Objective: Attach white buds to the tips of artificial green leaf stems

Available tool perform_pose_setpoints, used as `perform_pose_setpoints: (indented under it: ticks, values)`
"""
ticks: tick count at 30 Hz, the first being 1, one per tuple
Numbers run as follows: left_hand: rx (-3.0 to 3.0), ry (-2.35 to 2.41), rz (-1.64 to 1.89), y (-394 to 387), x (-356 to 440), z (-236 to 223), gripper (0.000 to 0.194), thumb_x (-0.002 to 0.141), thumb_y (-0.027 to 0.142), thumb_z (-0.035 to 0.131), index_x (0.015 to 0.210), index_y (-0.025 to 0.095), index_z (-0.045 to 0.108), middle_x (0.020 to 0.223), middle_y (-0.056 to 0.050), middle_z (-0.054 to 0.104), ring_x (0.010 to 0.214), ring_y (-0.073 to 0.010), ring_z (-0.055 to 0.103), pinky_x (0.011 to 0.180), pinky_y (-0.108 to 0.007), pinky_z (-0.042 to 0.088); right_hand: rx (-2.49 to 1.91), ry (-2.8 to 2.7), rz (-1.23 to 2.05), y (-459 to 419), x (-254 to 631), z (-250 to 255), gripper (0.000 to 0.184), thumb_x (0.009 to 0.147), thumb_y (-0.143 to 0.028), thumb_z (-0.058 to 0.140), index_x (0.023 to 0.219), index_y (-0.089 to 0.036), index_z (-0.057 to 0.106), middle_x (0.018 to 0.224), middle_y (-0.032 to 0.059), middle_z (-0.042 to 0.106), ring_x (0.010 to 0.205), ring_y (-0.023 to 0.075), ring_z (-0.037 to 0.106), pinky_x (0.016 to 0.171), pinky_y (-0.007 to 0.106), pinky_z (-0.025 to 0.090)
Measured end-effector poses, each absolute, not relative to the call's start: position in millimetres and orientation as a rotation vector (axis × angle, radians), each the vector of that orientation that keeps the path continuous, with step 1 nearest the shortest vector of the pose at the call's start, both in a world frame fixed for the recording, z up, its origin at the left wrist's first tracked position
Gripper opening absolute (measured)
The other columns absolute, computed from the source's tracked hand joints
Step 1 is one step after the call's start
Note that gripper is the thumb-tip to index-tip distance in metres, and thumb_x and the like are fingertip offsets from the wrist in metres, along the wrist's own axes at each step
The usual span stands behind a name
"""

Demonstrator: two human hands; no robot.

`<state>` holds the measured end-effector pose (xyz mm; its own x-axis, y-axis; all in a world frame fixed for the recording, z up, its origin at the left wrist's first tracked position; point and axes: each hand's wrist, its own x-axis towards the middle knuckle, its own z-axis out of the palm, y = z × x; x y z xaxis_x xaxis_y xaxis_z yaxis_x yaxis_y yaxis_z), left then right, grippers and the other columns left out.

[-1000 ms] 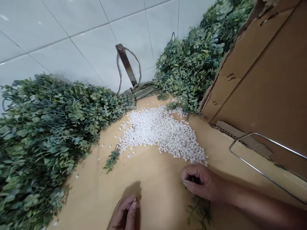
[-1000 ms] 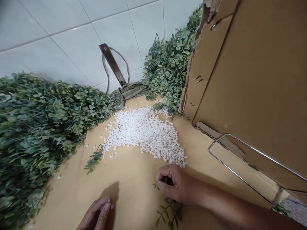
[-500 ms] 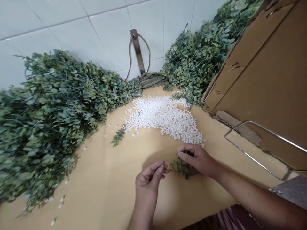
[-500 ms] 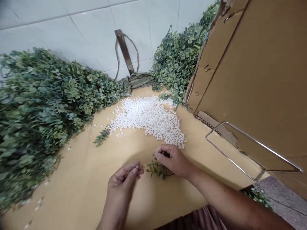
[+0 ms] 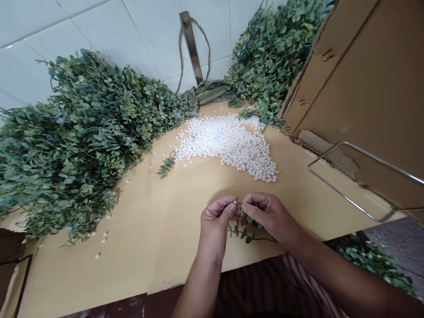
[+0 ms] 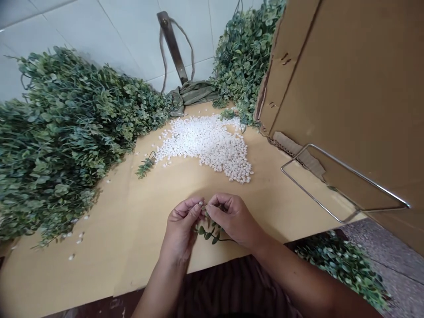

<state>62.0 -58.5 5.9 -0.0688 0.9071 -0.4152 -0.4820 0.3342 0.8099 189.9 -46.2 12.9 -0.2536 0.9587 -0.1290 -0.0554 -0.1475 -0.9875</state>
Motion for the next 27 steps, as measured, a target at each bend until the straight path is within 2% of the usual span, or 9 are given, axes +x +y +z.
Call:
perform_pose_setpoints:
  ticks: [7, 27]
  values:
    - [0.482, 1.085, 1.194, -58.6, 68.2, 3.8, 0.024, 0.05, 0.028, 0.081, 0.068, 0.016, 0.071, 0.054, 0.001, 0.065, 0.05, -0.0061, 0.057, 0.051, -0.016, 0.046, -1.158, -1.207, 1.489, -54.8, 194.3, 10.4, 0.02, 0.072, -0.031, 0.055, 0.06, -0.016, 0.056, 0.057, 0.0007, 0.056, 0.054, 0.0106, 0.05, 0.053, 0.023, 0.044]
    - [0.505, 1.012, 1.19, -58.9, 65.9, -2.5, 0.019, 0.053, 0.026, 0.08, 0.067, 0.018, 0.071, 0.055, 0.002, 0.067, 0.049, -0.0061, 0.058, 0.053, -0.017, 0.049, -1.216, -1.271, 1.329, -60.6, 186.9, 9.3, 0.022, 0.074, -0.031, 0.053, 0.057, -0.018, 0.05, 0.052, -0.0008, 0.051, 0.05, 0.0106, 0.047, 0.048, 0.023, 0.043]
